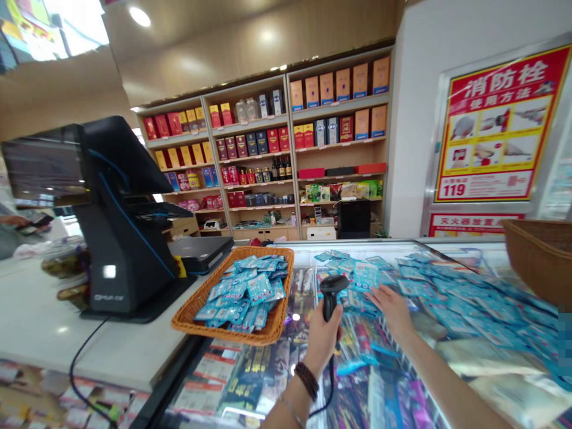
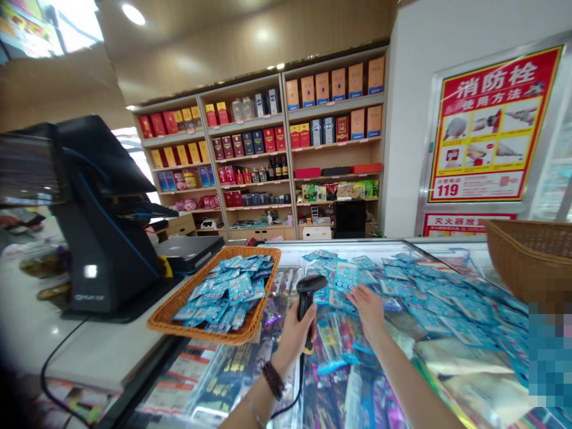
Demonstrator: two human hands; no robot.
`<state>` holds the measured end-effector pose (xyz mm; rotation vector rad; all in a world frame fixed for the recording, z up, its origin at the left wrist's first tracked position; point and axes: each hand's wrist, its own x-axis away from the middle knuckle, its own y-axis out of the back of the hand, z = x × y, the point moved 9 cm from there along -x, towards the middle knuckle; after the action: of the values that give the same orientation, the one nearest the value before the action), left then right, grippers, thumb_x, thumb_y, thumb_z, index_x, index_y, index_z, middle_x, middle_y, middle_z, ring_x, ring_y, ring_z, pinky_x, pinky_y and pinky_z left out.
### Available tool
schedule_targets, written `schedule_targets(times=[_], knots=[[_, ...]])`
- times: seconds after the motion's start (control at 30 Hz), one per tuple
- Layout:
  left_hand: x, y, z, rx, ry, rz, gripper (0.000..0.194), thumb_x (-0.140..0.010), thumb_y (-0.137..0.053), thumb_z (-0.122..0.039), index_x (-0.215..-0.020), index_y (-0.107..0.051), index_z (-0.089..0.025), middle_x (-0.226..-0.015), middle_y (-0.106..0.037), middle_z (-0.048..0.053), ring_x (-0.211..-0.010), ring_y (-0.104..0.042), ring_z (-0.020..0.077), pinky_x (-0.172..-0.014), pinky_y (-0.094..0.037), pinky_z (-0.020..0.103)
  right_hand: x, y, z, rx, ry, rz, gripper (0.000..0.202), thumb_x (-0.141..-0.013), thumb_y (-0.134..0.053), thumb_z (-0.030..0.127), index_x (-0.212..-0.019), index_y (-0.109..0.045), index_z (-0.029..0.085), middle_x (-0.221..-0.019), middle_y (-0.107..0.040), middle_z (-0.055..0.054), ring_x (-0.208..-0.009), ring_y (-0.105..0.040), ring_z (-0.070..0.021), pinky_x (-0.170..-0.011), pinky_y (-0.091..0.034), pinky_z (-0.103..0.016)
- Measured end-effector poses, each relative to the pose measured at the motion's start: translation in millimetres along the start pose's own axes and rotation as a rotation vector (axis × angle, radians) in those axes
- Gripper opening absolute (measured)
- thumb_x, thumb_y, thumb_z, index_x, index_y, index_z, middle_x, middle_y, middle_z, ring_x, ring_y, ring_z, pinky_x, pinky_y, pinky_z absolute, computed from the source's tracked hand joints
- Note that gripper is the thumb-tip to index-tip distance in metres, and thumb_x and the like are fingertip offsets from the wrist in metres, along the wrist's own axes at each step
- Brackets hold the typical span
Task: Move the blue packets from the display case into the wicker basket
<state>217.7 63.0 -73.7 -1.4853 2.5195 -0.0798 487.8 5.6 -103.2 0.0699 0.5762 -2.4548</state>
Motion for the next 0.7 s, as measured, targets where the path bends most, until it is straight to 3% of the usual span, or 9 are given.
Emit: schedule_targets(times=[0.13, 0.4, 0.7], knots=[[3, -6.9, 0, -0.017, 0.019, 0.064, 0.083, -0.080, -0.095, -0.105, -0.092, -0.058, -0.031, -0.055, -0.053, -0.011, -0.044, -0.048, 0.0118, -0.048, -0.035, 0.027, 4, -16, -12, -0.023, -0.041, -0.052, 0.058, -0.054, -0.113, 0.059, -0.094, -0.082, 0.032, -0.092, -0.091, -0.001, -0.097, -0.099, -0.0388, -0.119, -0.080, -0.067], [17, -26.0, -10, -0.019, 0.047, 0.165, 0.076, -0.085, -0.097, -0.097, -0.094, -0.060, -0.031, -0.056, -0.053, -0.010, -0.045, -0.050, 0.0134, -0.049, -0.036, 0.026, 10, -14, -11, 0.008, -0.047, -0.011, 0.045, -0.066, -0.107, 0.052, -0.098, -0.085, 0.030, -0.088, -0.089, -0.001, -0.104, -0.099, -0.0390, -0.115, -0.081, -0.063], [13, -10.0, -16, -0.027, 0.004, 0.071, 0.079, -0.085, -0.095, -0.100, -0.091, -0.058, -0.030, -0.056, -0.053, -0.009, -0.046, -0.047, 0.0119, -0.051, -0.034, 0.026, 18, -23, -1, 0.058, -0.022, 0.024, 0.054, -0.064, -0.109, 0.061, -0.103, -0.088, 0.031, -0.077, -0.080, 0.004, -0.103, -0.098, -0.0420, -0.121, -0.078, -0.070]])
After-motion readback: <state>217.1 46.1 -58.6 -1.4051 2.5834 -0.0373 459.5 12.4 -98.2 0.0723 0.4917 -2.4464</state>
